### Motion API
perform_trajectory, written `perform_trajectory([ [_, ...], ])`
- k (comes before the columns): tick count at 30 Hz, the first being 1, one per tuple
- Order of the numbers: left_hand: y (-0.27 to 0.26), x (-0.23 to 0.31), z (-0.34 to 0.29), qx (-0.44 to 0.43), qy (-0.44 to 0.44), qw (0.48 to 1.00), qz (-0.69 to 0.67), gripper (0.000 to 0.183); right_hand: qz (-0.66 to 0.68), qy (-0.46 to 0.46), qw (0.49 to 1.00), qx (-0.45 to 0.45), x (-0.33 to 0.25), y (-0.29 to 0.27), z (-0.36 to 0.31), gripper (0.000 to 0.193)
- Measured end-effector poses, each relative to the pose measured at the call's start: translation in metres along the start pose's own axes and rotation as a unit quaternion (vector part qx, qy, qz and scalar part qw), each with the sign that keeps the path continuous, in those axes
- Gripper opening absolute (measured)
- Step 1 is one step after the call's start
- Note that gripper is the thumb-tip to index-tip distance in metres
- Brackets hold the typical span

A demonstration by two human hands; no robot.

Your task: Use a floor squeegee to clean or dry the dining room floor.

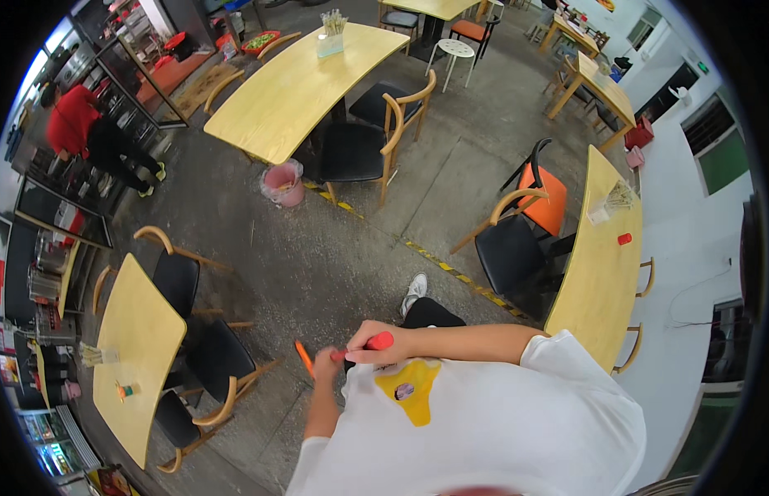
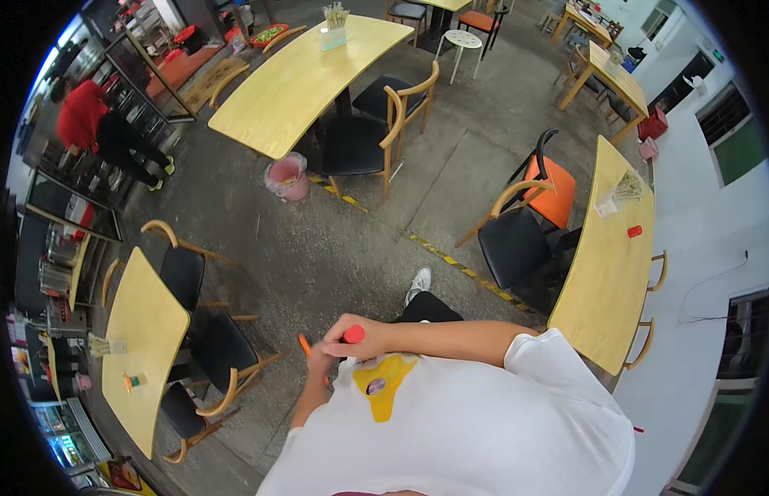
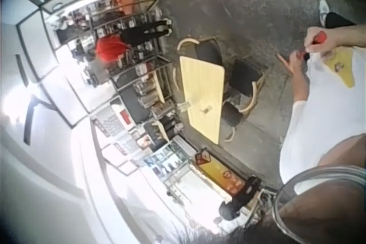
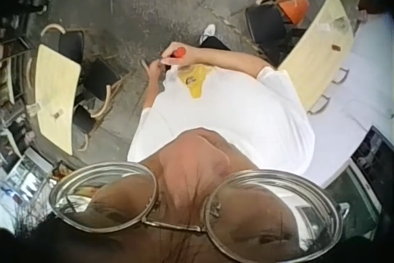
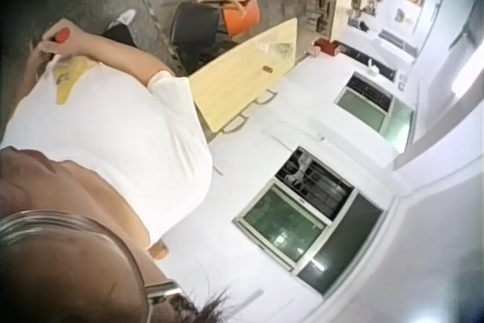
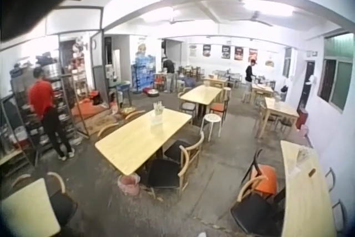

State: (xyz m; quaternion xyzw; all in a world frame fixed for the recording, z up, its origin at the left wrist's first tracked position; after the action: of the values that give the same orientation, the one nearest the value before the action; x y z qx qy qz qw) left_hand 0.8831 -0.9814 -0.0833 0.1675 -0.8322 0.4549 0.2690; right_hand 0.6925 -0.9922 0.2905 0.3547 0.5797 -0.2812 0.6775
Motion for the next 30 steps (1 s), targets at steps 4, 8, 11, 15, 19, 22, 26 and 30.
perform_trajectory([
  [4,0.010,-0.014,-0.061,-0.066,-0.107,0.992,-0.031,0.026,0.062,0.077,0.995,-0.014,0.025,0.004,-0.004,0.043],
  [8,0.000,0.014,-0.063,-0.031,-0.028,0.998,-0.054,0.023,0.064,0.075,0.994,-0.037,-0.018,0.012,-0.001,0.044],
  [11,-0.013,0.025,-0.016,0.085,0.091,0.989,-0.086,0.013,-0.044,-0.081,0.994,-0.062,-0.046,0.022,0.009,0.039],
  [15,-0.094,0.135,0.042,0.141,0.157,0.976,-0.062,0.012,-0.158,-0.129,0.977,-0.058,-0.071,0.028,0.006,0.035],
  [19,-0.134,0.183,0.084,0.163,0.241,0.954,-0.076,0.015,-0.217,-0.171,0.961,-0.017,-0.094,0.010,0.001,0.035],
  [22,-0.127,0.177,0.105,0.134,0.207,0.969,0.007,0.015,-0.228,-0.183,0.956,0.011,-0.099,-0.007,-0.012,0.035],
  [26,-0.092,0.139,0.097,0.116,0.232,0.965,0.026,0.012,-0.175,-0.126,0.976,0.037,-0.071,-0.024,-0.025,0.035],
  [30,-0.040,0.071,0.053,0.011,0.151,0.988,0.040,0.008,-0.078,-0.082,0.993,-0.021,-0.019,-0.022,-0.029,0.037],
])
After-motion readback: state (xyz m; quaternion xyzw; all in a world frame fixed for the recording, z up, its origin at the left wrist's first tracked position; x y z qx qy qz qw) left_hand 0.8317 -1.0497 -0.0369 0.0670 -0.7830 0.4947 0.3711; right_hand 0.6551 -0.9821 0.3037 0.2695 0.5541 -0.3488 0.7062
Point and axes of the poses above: each hand's wrist, its own z-axis towards the middle knuckle, its own y-axis out of the palm, x = y × z, the point moved 9 cm from there along z, towards the middle knuckle, and after that the axes turned 2 degrees about z, right-handed, at the moved point
